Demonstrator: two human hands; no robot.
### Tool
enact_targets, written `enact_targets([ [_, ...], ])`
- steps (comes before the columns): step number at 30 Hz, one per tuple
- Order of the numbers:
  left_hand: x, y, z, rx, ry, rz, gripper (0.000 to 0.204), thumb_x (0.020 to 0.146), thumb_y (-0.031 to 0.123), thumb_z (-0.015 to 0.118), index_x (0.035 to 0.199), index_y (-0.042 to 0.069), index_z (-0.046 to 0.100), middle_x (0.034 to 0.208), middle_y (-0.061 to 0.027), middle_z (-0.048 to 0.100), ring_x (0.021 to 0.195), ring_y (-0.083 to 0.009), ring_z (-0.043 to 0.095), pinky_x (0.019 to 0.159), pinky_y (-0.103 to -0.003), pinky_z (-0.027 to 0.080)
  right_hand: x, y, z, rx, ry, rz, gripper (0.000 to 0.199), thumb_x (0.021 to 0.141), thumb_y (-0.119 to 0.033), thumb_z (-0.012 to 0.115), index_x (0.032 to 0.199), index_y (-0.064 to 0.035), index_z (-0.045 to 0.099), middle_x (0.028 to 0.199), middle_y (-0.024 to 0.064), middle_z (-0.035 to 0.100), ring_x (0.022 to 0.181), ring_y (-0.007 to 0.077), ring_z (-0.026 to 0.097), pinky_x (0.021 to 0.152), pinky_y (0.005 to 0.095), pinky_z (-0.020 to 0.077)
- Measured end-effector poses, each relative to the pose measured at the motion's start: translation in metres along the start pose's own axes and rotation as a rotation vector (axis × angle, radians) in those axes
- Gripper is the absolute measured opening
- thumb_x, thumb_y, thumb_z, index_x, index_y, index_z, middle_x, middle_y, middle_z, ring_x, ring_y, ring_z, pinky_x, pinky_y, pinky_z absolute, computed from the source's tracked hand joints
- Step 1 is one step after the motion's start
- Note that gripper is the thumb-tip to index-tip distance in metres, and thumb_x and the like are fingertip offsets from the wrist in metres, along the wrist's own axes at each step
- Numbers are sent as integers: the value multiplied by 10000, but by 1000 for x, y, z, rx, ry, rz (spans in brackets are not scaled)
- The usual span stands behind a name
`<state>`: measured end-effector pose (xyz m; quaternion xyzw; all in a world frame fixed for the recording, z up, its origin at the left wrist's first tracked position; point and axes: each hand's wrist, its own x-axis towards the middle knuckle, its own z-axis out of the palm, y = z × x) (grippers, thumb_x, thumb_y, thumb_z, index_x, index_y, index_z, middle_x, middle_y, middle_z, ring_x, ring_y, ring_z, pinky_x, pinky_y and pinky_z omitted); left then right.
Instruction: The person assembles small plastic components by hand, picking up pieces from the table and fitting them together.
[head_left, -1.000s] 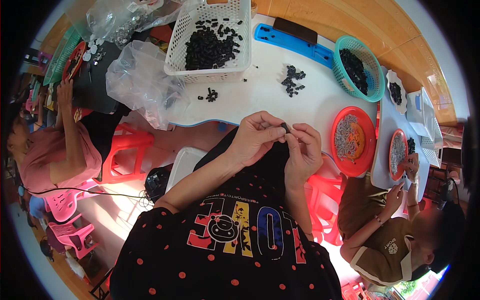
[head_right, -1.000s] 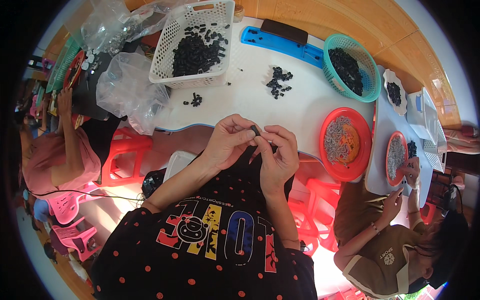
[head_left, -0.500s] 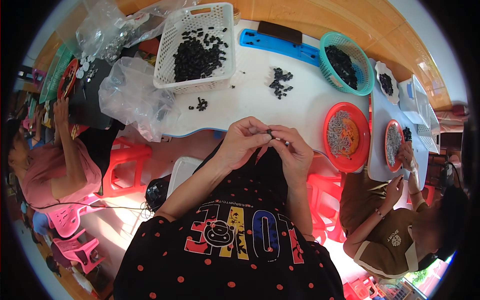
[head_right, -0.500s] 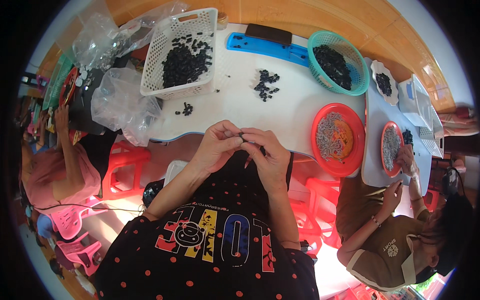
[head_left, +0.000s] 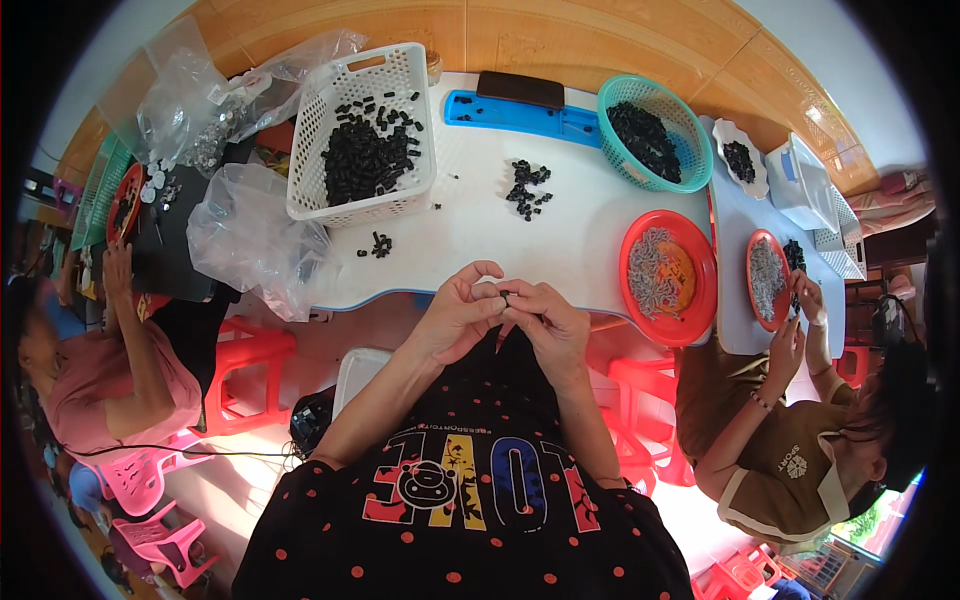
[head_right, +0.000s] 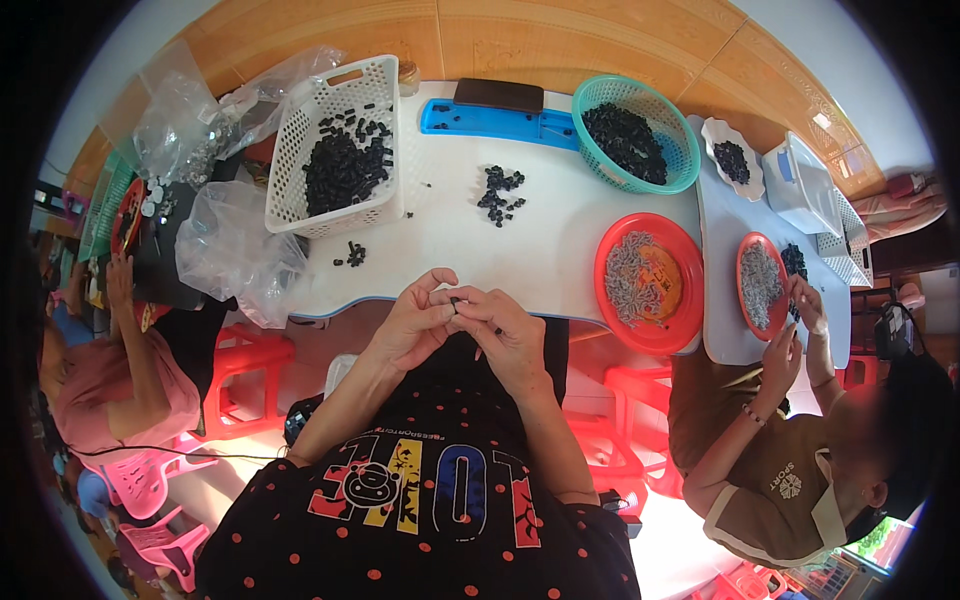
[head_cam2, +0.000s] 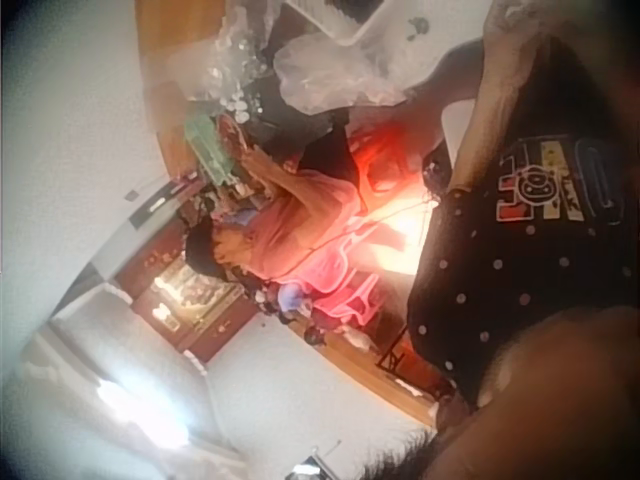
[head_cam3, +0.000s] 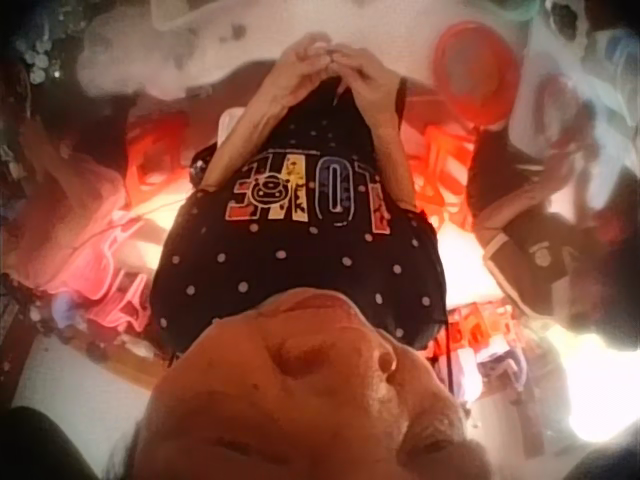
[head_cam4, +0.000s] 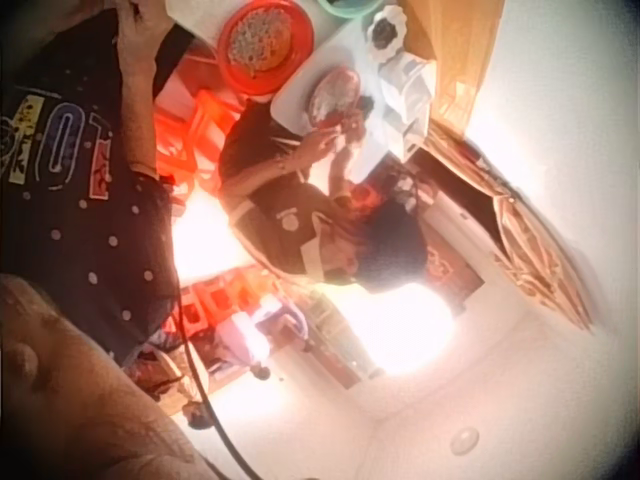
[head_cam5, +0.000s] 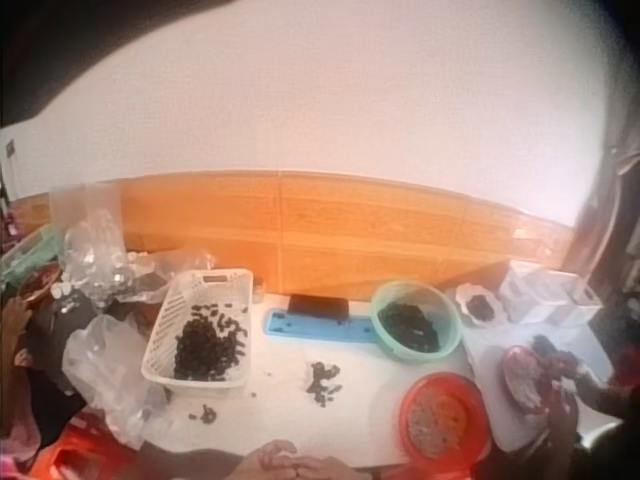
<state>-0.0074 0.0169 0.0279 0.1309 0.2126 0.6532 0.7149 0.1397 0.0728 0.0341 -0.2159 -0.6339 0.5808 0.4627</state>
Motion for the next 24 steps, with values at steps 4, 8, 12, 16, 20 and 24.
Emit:
enact_targets([
  [4, 0, -1, -6, 0, 32, -27, 355, 853, 9, 667, 1153, 66, 487, 1009, -80, 660, 925, -148, 659, 853, -273, 539, -6, 3, 1, -97, 25, 48, 183, 810, 53, 689, 968, -35, 665, 936, 98, 688, 602, 58, 549, 479, 183, 425],
  [8, 1, -3, -13, -28, 20, -45, 338, 847, 10, 674, 1133, 67, 504, 1017, -66, 647, 946, -148, 649, 872, -279, 538, -8, 8, 4, -166, 18, 1, 183, 852, 106, 611, 1012, 22, 642, 992, 150, 665, 716, 82, 568, 555, 204, 508],
  [12, 2, -7, -18, -30, 89, -63, 283, 867, 37, 662, 1112, 62, 522, 1003, -62, 644, 938, -145, 640, 830, -288, 538, -11, 17, 9, -173, 69, 13, 176, 850, 108, 614, 1005, 28, 641, 989, 143, 666, 738, 92, 585, 619, 203, 508],
  [16, 5, -13, -19, -52, 162, -81, 194, 895, 58, 636, 1073, 51, 561, 959, -45, 649, 882, -136, 635, 727, -281, 538, -8, 18, 8, -32, 103, 139, 141, 836, 39, 671, 973, 6, 655, 970, 103, 681, 631, 29, 556, 447, 169, 415],
  [20, 5, -15, -17, -101, 115, -111, 159, 895, 47, 632, 1053, 44, 615, 950, -40, 656, 878, -143, 645, 764, -279, 542, -4, 5, 7, -79, 111, 104, 171, 805, 45, 697, 966, 0, 661, 1024, 105, 677, 610, 44, 544, 451, 162, 417],
  [24, 1, -16, -11, -181, 132, -61, 166, 886, 14, 627, 1049, 42, 646, 936, -51, 670, 875, -160, 662, 820, -297, 551, 5, -8, 8, -463, 166, -200, 183, 755, 53, 732, 918, -10, 676, 1033, 95, 672, 667, 86, 550, 501, 192, 442],
])
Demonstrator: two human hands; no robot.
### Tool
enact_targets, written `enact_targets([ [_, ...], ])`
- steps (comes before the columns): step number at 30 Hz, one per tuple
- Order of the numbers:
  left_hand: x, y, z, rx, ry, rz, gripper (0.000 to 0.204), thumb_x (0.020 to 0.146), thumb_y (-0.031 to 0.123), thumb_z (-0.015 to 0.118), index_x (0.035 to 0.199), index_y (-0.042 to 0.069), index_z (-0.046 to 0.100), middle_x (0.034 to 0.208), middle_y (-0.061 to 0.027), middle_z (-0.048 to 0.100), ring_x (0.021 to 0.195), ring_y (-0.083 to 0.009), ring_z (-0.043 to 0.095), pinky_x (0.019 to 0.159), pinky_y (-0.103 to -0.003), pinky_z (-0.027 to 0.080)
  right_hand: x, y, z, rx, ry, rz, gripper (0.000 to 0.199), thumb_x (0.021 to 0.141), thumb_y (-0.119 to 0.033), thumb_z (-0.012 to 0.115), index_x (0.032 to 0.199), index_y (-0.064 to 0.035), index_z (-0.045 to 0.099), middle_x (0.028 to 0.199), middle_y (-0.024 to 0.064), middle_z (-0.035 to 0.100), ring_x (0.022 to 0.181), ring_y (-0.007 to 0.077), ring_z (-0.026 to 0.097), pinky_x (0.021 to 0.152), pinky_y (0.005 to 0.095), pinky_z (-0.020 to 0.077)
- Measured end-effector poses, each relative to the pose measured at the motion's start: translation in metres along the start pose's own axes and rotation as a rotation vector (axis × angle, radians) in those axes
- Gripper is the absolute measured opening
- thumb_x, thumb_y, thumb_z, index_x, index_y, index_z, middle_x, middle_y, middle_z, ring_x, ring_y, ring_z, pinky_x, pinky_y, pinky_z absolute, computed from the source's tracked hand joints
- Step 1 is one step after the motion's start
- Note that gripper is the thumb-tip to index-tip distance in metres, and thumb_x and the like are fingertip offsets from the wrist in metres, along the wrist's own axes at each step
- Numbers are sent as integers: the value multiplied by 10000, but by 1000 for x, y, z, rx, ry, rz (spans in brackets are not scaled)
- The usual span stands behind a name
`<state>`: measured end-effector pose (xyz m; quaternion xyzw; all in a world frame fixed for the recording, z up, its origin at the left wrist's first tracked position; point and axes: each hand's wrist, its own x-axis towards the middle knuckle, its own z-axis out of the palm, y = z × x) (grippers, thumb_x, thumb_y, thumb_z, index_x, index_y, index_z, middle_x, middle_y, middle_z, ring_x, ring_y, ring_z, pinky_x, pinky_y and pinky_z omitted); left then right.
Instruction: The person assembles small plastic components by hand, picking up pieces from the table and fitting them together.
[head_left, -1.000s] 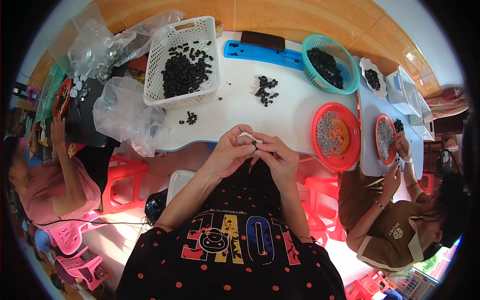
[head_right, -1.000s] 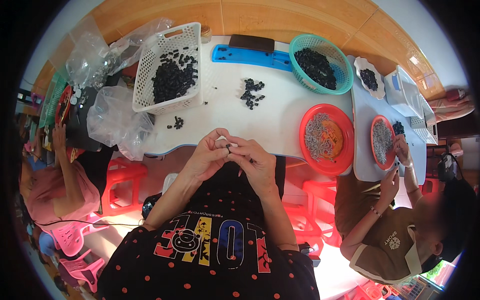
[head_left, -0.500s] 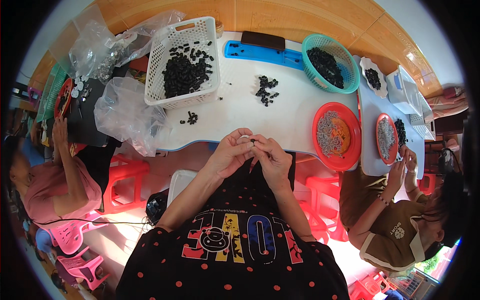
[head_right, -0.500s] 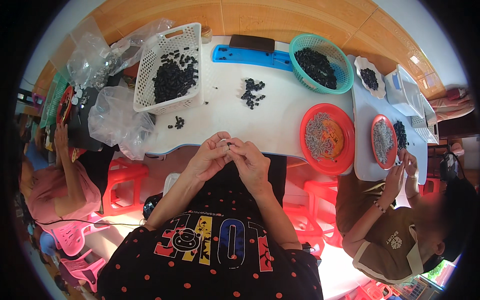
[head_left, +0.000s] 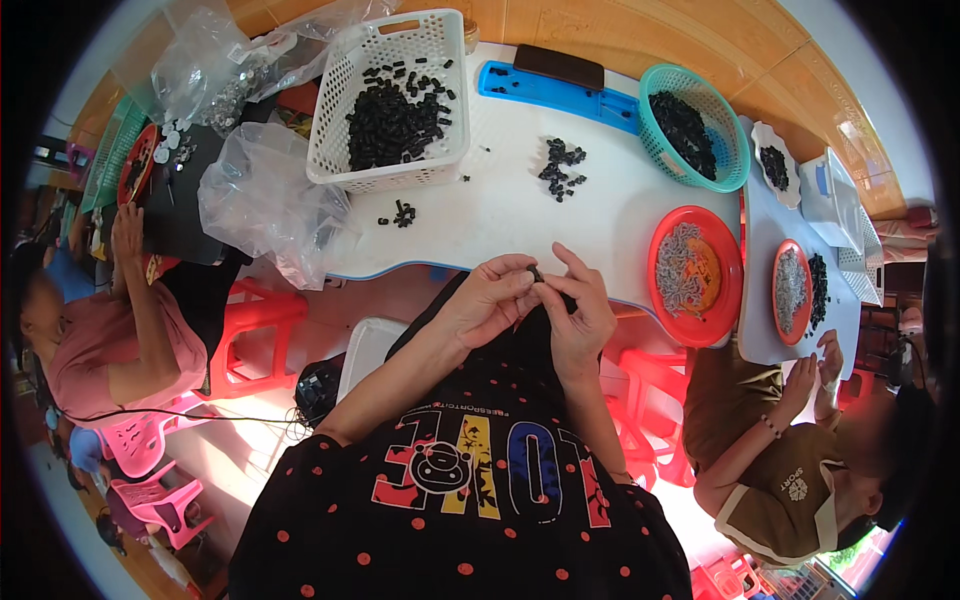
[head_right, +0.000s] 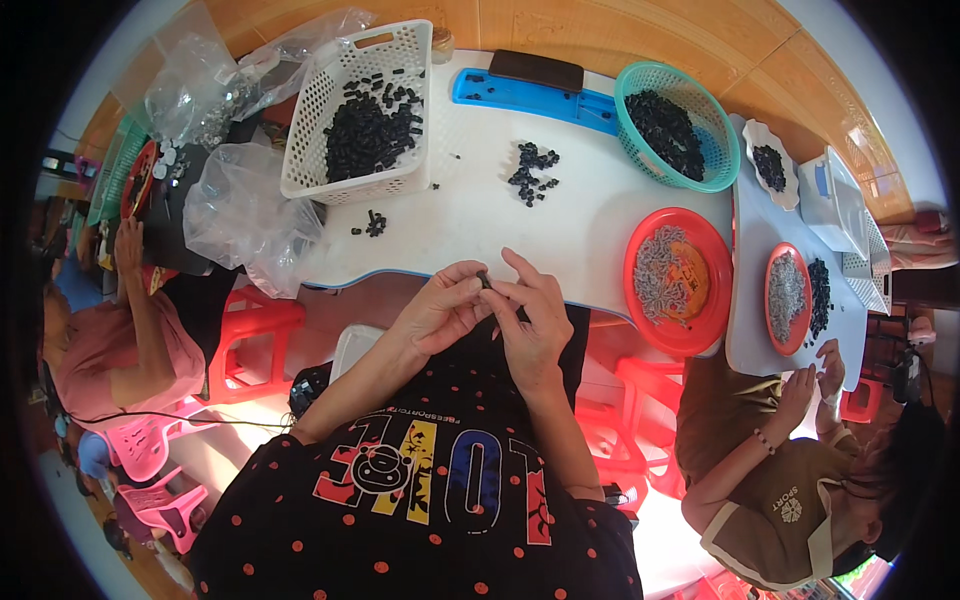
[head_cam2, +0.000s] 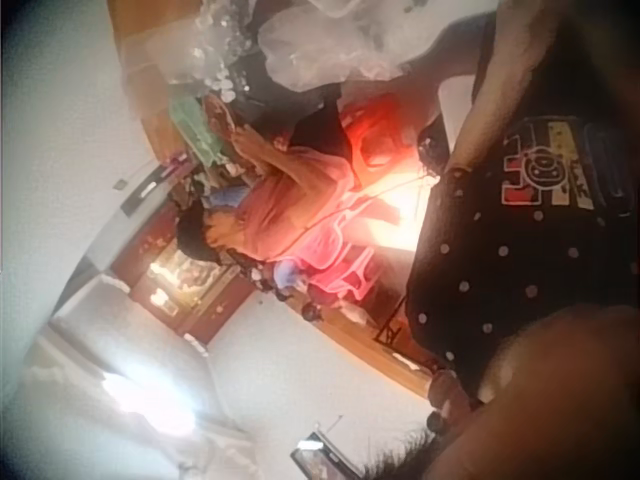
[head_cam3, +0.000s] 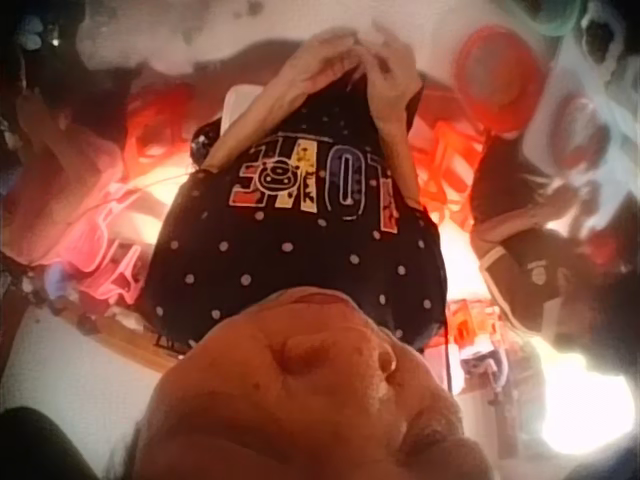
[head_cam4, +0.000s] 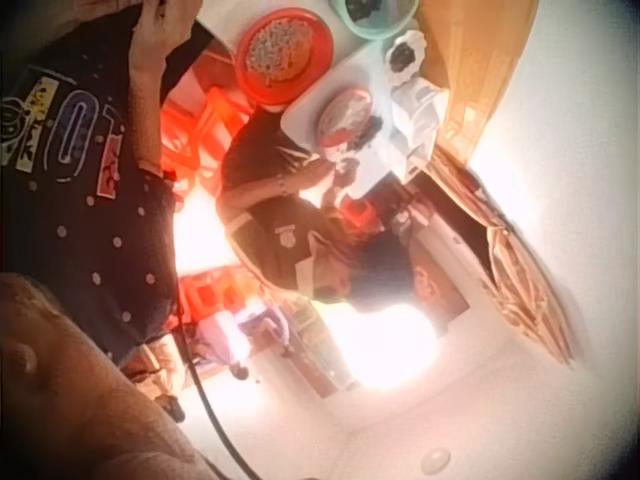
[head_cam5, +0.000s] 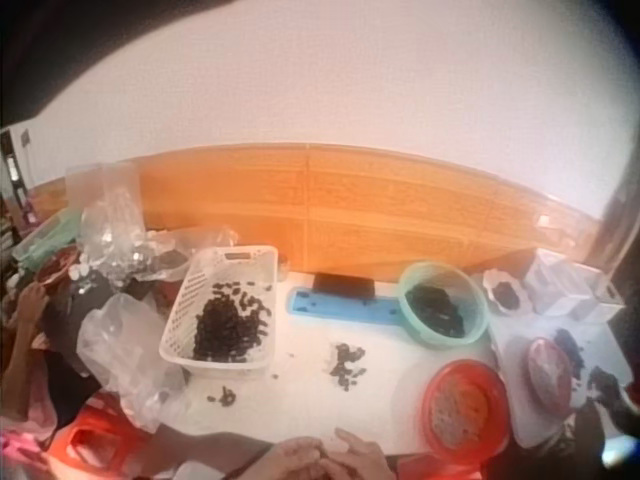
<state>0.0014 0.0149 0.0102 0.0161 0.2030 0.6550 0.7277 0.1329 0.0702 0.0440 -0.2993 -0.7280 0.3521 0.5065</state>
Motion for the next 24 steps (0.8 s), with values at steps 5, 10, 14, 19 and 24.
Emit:
enact_targets([
  [5, -2, -1, 2, -43, -65, 29, 159, 875, -7, 631, 1023, 44, 662, 935, -67, 676, 867, -169, 665, 814, -299, 554, 3, -13, -4, -122, -19, -53, 152, 747, 44, 737, 879, -10, 684, 1036, 85, 646, 721, 116, 547, 543, 216, 456],
  [10, -4, 1, 0, 93, -96, 138, 153, 873, -32, 619, 1005, 32, 663, 943, -96, 682, 841, -165, 657, 735, -279, 543, -3, -26, -3, 220, -39, 367, 100, 807, 37, 689, 900, 17, 657, 1023, 70, 603, 840, 109, 544, 735, 229, 448],
  [14, -2, -3, -1, 181, -75, 254, 161, 870, -43, 615, 1004, 31, 664, 944, -108, 684, 796, -157, 642, 641, -265, 523, -5, -25, -3, 352, -37, 488, 81, 838, 22, 672, 916, 11, 652, 1021, 56, 587, 817, 77, 510, 717, 204, 421],
  [19, -2, -5, -2, 144, -69, 192, 159, 866, -30, 631, 1006, 37, 667, 933, -94, 682, 767, -140, 634, 610, -252, 511, -8, -15, 4, 400, 24, 358, 71, 841, 20, 662, 909, 8, 645, 1038, 67, 591, 671, 28, 498, 458, 162, 424],
  [24, -2, -7, -4, 97, -64, 145, 190, 865, -14, 645, 1043, 50, 633, 912, -56, 677, 748, -125, 631, 604, -232, 504, -5, -8, -2, 403, -110, 341, 173, 855, 10, 649, 1027, -10, 666, 1106, 91, 614, 710, 44, 534, 464, 158, 432],
])
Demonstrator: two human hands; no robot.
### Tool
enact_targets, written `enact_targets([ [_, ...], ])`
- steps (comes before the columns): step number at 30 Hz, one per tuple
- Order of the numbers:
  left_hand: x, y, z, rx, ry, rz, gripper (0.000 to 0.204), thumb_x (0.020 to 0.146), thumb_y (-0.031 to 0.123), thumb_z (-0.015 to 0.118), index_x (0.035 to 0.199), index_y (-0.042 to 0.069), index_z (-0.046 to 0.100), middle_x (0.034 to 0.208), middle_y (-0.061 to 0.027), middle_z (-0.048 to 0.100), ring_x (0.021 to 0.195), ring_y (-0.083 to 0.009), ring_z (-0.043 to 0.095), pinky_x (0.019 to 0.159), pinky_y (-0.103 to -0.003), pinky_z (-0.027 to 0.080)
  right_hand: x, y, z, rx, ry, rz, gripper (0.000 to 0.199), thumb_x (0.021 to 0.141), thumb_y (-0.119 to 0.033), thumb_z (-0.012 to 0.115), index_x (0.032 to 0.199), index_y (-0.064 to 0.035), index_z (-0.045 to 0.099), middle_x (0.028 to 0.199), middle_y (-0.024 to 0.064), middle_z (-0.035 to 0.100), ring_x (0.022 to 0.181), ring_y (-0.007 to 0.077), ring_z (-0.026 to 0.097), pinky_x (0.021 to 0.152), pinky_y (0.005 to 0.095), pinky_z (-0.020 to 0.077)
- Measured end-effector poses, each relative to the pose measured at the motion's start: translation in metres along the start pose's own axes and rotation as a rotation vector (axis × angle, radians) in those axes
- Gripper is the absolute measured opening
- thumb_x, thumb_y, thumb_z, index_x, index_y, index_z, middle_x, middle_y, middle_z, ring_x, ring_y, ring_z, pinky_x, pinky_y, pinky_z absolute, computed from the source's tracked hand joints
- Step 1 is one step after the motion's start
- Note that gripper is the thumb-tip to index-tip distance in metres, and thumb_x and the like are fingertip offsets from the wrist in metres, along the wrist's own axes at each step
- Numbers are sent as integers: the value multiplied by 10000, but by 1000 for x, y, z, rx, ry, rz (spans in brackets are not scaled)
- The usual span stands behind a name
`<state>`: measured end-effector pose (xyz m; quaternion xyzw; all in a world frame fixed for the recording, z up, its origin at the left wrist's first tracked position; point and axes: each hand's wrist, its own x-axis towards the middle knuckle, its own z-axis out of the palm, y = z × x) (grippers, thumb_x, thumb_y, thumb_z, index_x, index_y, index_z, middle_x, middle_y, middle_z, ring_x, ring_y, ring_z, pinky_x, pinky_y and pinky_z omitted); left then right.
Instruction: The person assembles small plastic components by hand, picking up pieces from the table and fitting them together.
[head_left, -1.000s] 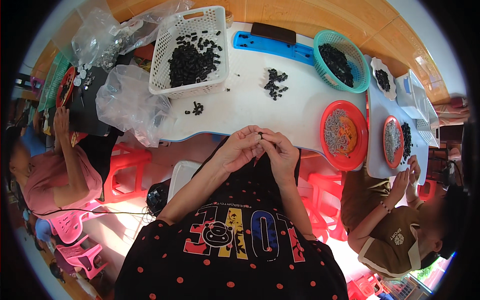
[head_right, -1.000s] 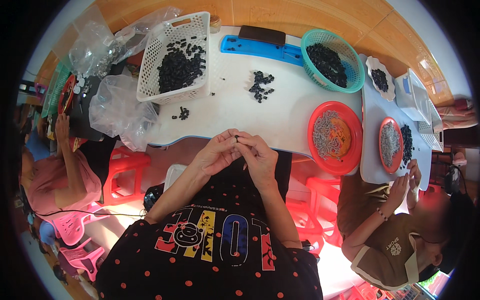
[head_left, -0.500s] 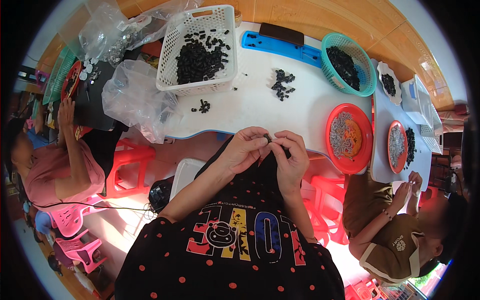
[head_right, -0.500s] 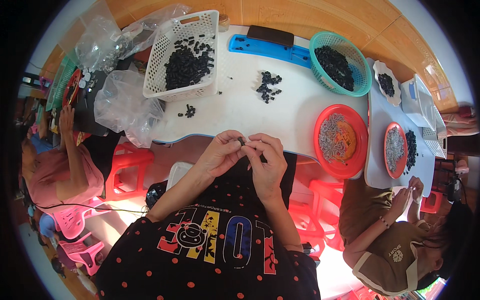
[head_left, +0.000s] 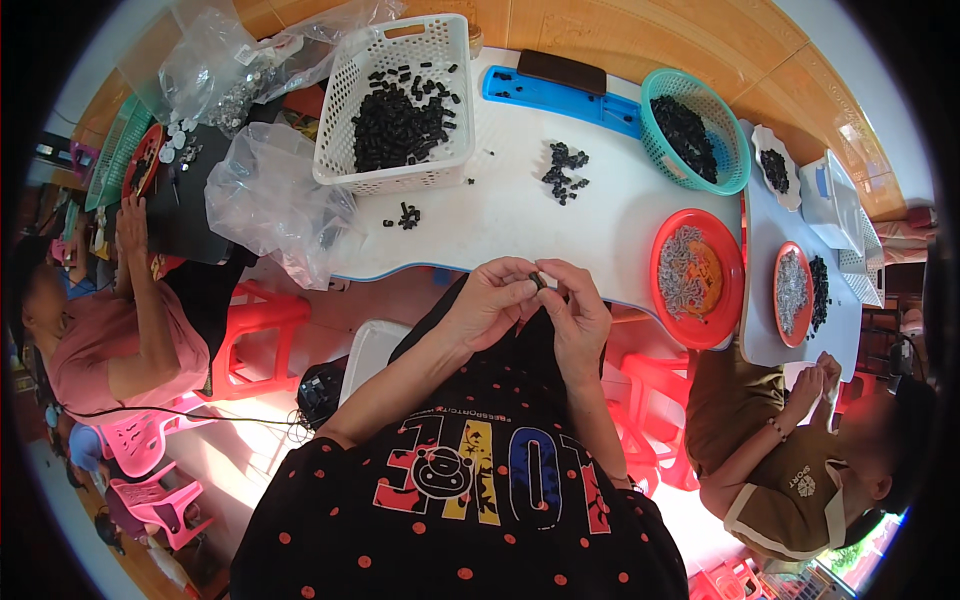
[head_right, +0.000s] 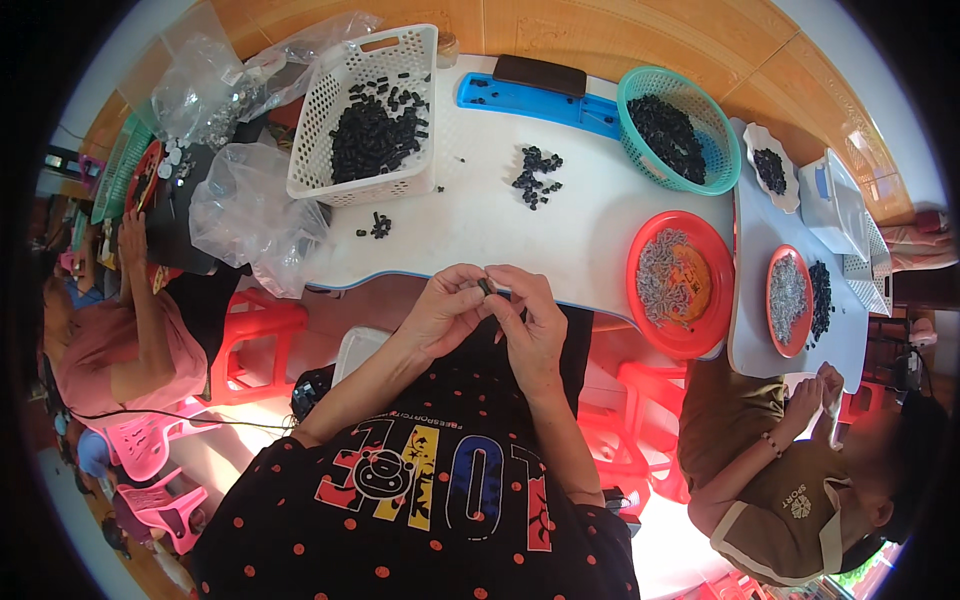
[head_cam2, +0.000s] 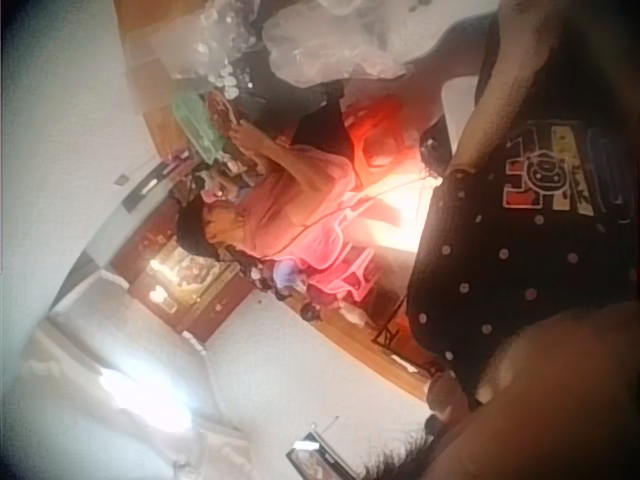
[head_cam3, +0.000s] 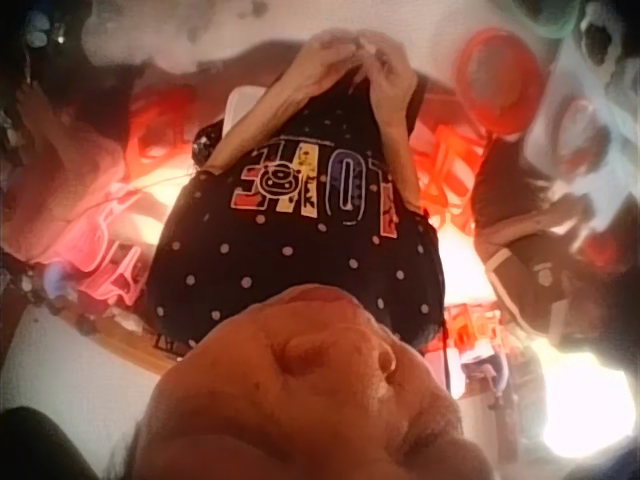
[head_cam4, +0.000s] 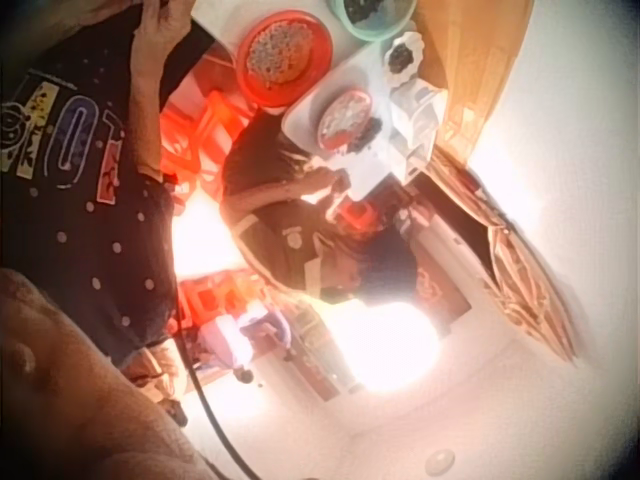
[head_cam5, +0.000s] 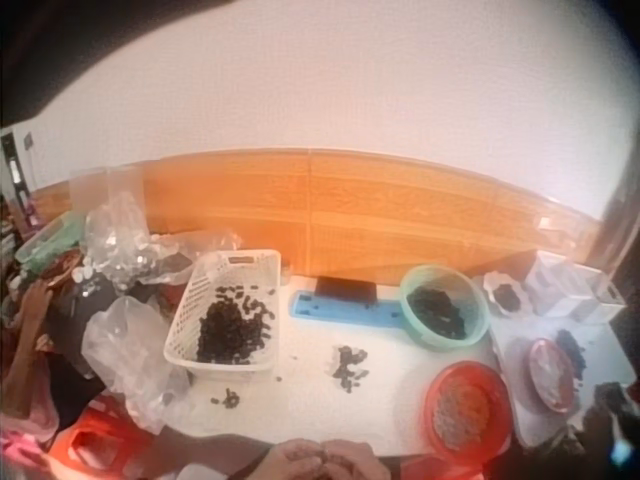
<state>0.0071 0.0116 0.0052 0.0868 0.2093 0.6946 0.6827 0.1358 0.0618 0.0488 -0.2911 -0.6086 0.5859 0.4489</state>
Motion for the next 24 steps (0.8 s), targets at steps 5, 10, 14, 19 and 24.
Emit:
enact_targets([
  [5, 4, 5, -3, 35, -59, -43, 446, 847, 49, 690, 1225, 72, 455, 956, -52, 653, 863, -172, 659, 667, -383, 588, 3, 1, -5, -115, -91, -36, 257, 861, 19, 633, 1106, -39, 679, 1103, 99, 648, 732, 67, 567, 477, 167, 458],
  [10, 3, 7, -1, 15, -24, -92, 509, 846, 30, 684, 1270, 66, 406, 986, -60, 643, 885, -165, 654, 745, -339, 569, 2, 5, -8, -108, -102, -35, 264, 856, 30, 630, 1100, -51, 690, 1044, 92, 676, 717, 70, 571, 468, 177, 461],
  [14, 0, 3, 2, -38, 29, -105, 505, 856, 36, 675, 1281, 57, 403, 1032, -58, 629, 943, -151, 634, 830, -305, 540, 0, 11, -6, -175, -49, -65, 245, 858, 21, 636, 1083, -54, 698, 931, 62, 668, 654, 57, 559, 450, 175, 439],
  [19, 2, -2, -1, -38, 123, -111, 399, 885, 63, 651, 1237, 46, 465, 1047, -49, 621, 966, -136, 620, 887, -284, 509, -1, 22, -1, -210, 25, -43, 216, 877, -8, 632, 1072, -67, 705, 833, 27, 630, 604, 36, 536, 429, 175, 422],
  [24, 5, -1, 3, -55, 178, -154, 248, 898, 67, 640, 1129, 41, 552, 964, -49, 653, 870, -133, 653, 784, -260, 548, 3, 26, -8, 102, 31, 180, 170, 898, -44, 620, 1051, -16, 690, 876, 56, 668, 593, 59, 558, 431, 192, 460],
])
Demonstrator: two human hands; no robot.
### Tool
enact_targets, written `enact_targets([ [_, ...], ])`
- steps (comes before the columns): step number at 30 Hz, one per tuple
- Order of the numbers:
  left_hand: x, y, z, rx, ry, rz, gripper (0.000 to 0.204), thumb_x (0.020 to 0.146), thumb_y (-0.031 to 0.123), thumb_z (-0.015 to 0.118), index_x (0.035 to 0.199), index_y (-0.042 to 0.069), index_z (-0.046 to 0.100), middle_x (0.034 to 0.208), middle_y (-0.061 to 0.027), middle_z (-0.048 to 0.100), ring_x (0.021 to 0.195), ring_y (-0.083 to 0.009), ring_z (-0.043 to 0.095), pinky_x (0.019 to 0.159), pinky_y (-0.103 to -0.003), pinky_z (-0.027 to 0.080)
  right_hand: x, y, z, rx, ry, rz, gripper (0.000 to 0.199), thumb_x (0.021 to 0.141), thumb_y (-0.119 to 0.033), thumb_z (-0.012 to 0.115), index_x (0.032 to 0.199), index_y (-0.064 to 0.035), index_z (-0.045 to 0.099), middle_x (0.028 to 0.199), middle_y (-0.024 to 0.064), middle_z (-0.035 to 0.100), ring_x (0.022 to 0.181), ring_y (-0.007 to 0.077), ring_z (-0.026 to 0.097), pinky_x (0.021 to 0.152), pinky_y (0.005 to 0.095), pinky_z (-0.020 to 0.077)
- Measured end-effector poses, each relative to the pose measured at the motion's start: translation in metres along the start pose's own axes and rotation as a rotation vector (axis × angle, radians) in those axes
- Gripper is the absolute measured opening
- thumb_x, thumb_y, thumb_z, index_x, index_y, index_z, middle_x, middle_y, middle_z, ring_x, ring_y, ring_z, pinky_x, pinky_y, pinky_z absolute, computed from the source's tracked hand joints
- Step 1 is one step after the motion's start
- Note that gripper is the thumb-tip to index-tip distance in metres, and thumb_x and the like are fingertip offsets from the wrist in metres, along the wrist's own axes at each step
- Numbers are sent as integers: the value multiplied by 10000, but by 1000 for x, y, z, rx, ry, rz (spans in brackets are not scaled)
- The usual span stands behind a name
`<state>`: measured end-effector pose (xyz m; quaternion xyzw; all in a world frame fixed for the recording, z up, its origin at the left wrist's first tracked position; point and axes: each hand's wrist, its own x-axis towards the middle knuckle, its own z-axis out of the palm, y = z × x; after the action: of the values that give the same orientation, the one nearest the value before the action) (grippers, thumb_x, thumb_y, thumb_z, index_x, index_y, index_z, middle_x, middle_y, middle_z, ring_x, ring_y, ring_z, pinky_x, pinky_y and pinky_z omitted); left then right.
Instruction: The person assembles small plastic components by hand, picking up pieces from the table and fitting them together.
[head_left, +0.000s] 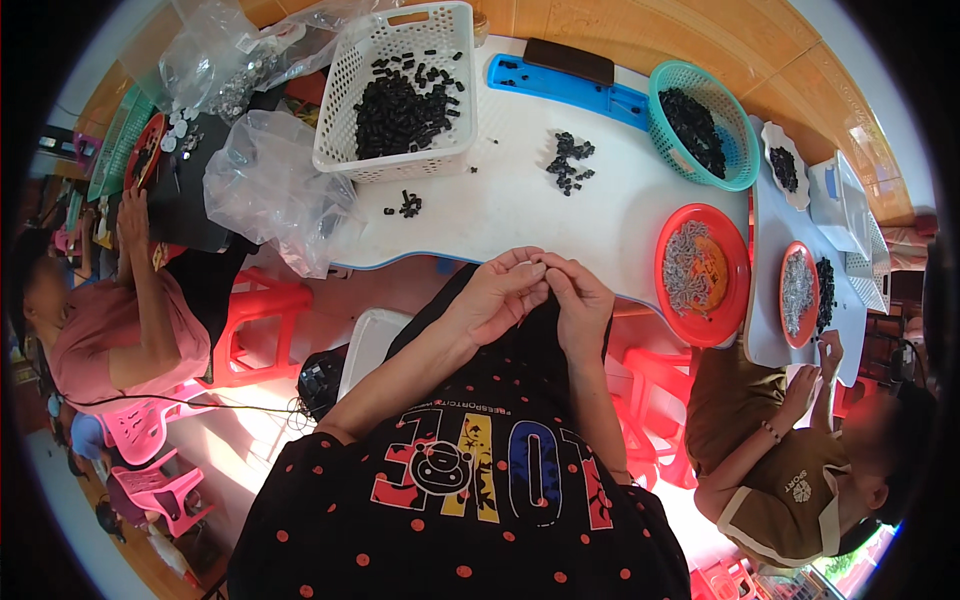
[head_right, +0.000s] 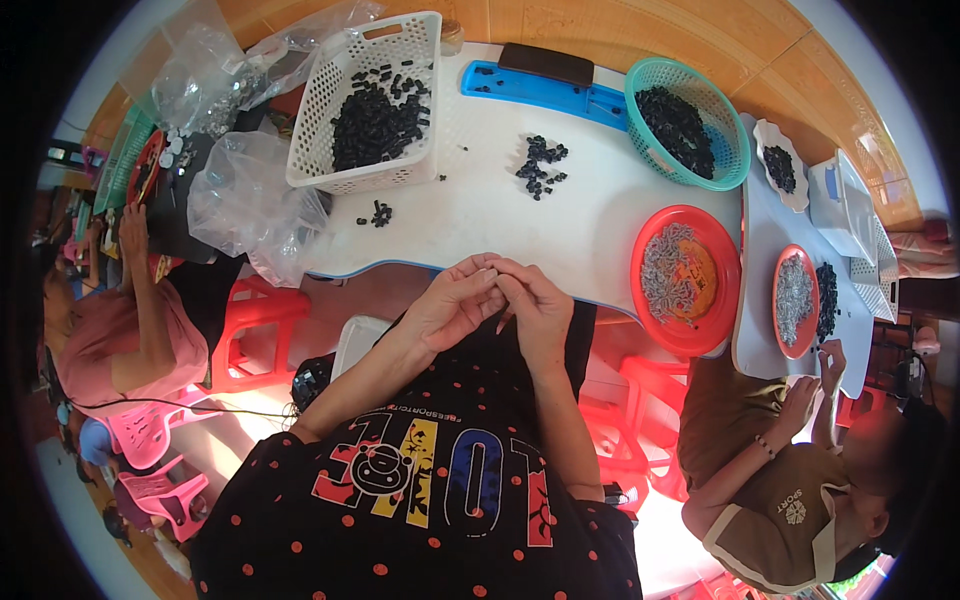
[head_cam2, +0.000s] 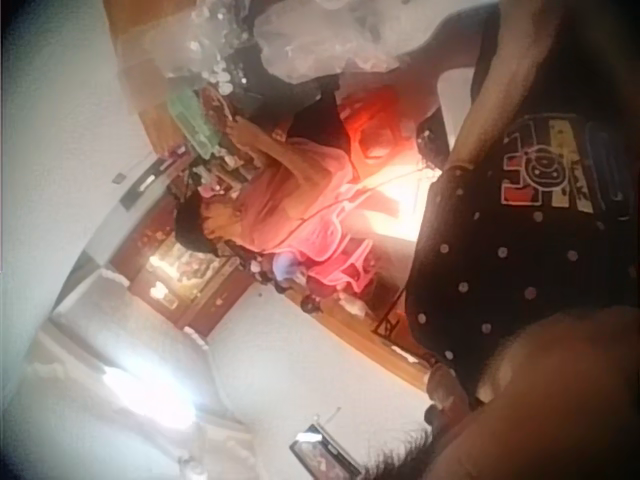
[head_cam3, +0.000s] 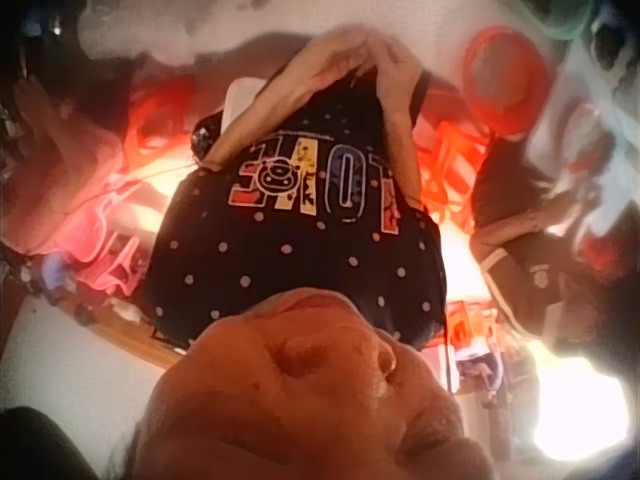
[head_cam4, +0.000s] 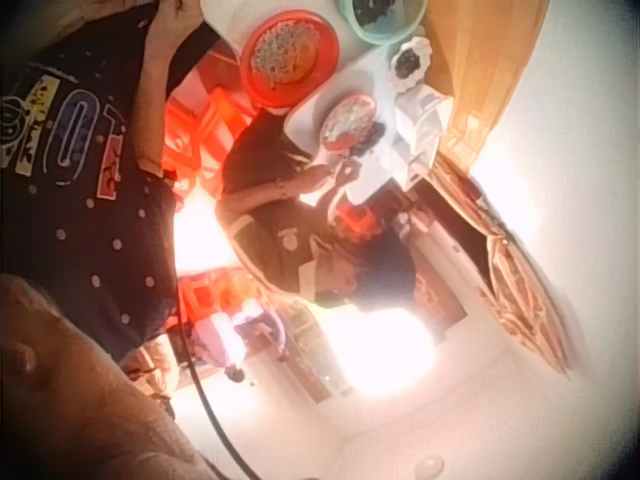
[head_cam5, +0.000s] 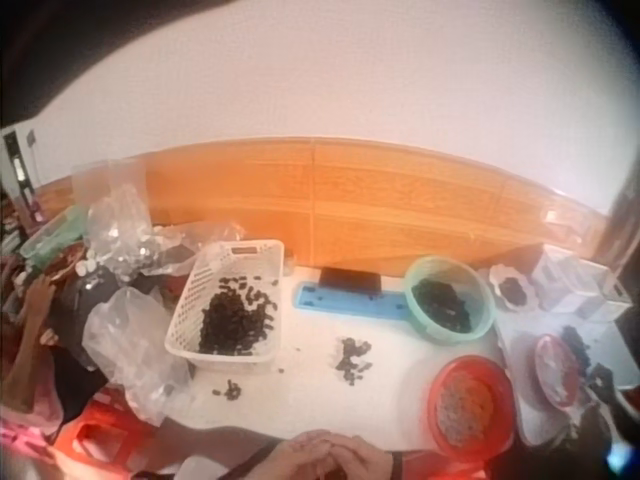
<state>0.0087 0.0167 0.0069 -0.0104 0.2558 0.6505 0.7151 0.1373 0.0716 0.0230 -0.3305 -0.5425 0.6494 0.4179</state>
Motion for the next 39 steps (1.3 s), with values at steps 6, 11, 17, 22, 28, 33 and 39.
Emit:
enact_targets([
  [6, -10, 9, 14, 28, -10, -88, 146, 902, 74, 636, 1044, 58, 602, 947, -44, 664, 842, -144, 669, 769, -266, 562, 1, -3, -10, 283, -48, 65, 154, 896, -31, 613, 1019, 43, 669, 911, 102, 685, 588, 102, 585, 442, 232, 502],
  [11, -12, 7, 19, 55, 28, -49, 143, 896, 72, 644, 1032, 64, 600, 924, -36, 670, 831, -137, 669, 749, -262, 562, 0, -5, -7, 329, -54, 63, 165, 890, -25, 620, 1035, 35, 669, 918, 104, 685, 622, 100, 595, 443, 230, 501],
  [17, -13, 2, 18, 16, 30, 10, 137, 893, 62, 646, 1021, 64, 597, 909, -25, 664, 794, -111, 649, 720, -243, 537, -8, -8, 1, 186, 18, 18, 165, 881, -23, 634, 1034, 29, 669, 946, 105, 683, 659, 92, 599, 464, 216, 491],
  [22, -15, 0, 22, 2, 11, -20, 128, 917, 92, 617, 1043, 70, 601, 870, -18, 639, 777, -103, 631, 735, -241, 529, -13, -11, 7, 190, 99, -61, 140, 859, -4, 655, 995, 20, 675, 990, 103, 660, 691, 94, 601, 479, 205, 488],
  [28, -19, -2, 24, -57, 53, -11, 141, 892, 76, 654, 1030, 60, 628, 907, -18, 662, 820, -108, 643, 767, -251, 529, -13, -21, 6, -377, 159, -377, 141, 814, 57, 674, 943, 1, 681, 968, 92, 604, 687, 103, 599, 495, 203, 500],
  [33, -17, -3, 24, -64, 44, -9, 131, 911, 94, 628, 1038, 66, 610, 896, -30, 660, 808, -119, 647, 768, -266, 534, -15, -27, 4, -241, 168, -207, 110, 844, 32, 659, 954, 30, 662, 916, 69, 630, 751, 122, 589, 650, 224, 479],
  [39, -14, 0, 24, -128, 42, -28, 137, 891, 90, 658, 1024, 69, 632, 912, -15, 676, 819, -112, 654, 774, -266, 531, -8, -22, -3, 429, 97, 153, 103, 870, 0, 654, 961, 46, 656, 895, 75, 655, 792, 124, 601, 746, 243, 490],
])
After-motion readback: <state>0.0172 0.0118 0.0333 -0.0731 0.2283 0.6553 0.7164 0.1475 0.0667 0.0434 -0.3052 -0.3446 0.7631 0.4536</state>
